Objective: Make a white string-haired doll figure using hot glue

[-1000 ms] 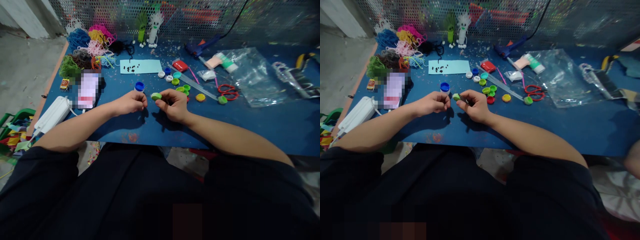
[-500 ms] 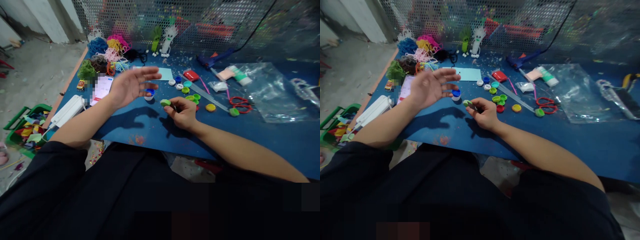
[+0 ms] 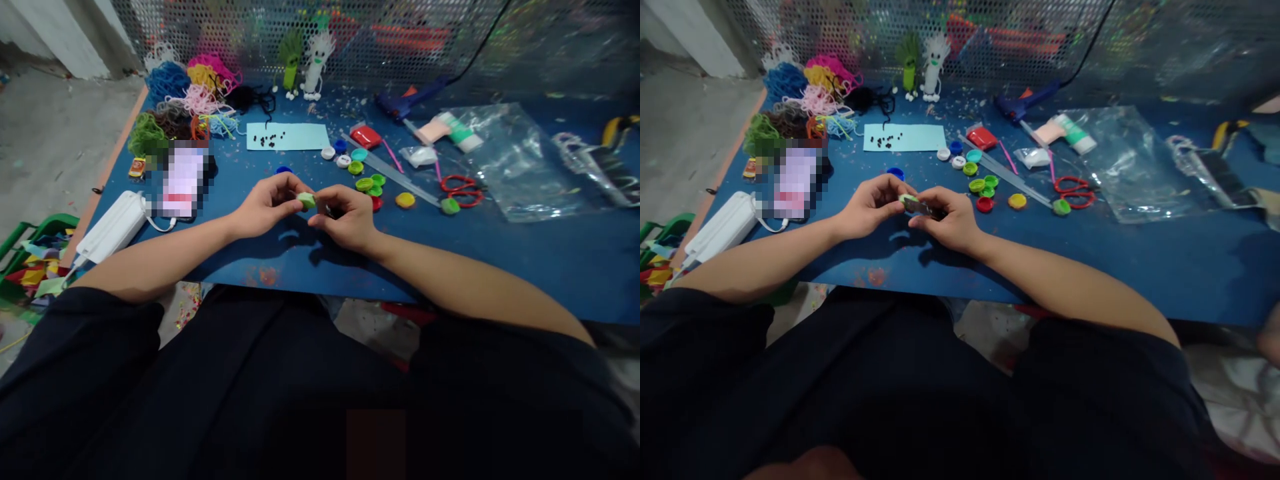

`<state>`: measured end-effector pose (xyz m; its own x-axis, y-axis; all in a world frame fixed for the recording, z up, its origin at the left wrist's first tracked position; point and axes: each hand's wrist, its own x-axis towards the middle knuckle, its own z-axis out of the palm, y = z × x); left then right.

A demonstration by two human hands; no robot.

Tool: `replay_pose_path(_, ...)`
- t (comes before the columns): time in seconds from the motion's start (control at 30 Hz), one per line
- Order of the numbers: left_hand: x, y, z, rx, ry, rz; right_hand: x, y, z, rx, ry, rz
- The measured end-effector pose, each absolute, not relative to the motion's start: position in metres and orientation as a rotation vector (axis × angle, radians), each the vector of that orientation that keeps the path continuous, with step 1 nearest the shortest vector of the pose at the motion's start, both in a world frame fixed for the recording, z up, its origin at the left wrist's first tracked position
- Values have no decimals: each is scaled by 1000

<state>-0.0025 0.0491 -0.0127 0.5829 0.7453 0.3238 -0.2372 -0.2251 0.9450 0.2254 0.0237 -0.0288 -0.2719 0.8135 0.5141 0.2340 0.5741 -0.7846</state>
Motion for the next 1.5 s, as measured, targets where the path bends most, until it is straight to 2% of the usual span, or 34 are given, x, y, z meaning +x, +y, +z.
replay_pose_path(0.63, -1, 41, -3, 1627, 500, 926, 225, 13, -9, -938, -1926, 743)
replay_pose_path(0.73, 1, 40, -4, 1662, 476, 965, 224, 14, -8, -887, -1918, 897)
replay_pose_path(0.93, 1, 34, -4, 1600, 502, 884, 220, 14, -13, -813, -1754, 1546)
replay_pose_path(1.13, -1, 31, -6, 1582, 490, 819, 220, 15, -4, -699, -1654, 1853)
replay_pose_path(1.3, 0, 34, -3, 1627, 532, 923, 220, 15, -1, -656, -1605, 1939)
replay_pose_path(1.5, 1, 36, -1, 1579, 514, 897, 216, 14, -4, -618, -1607, 1891)
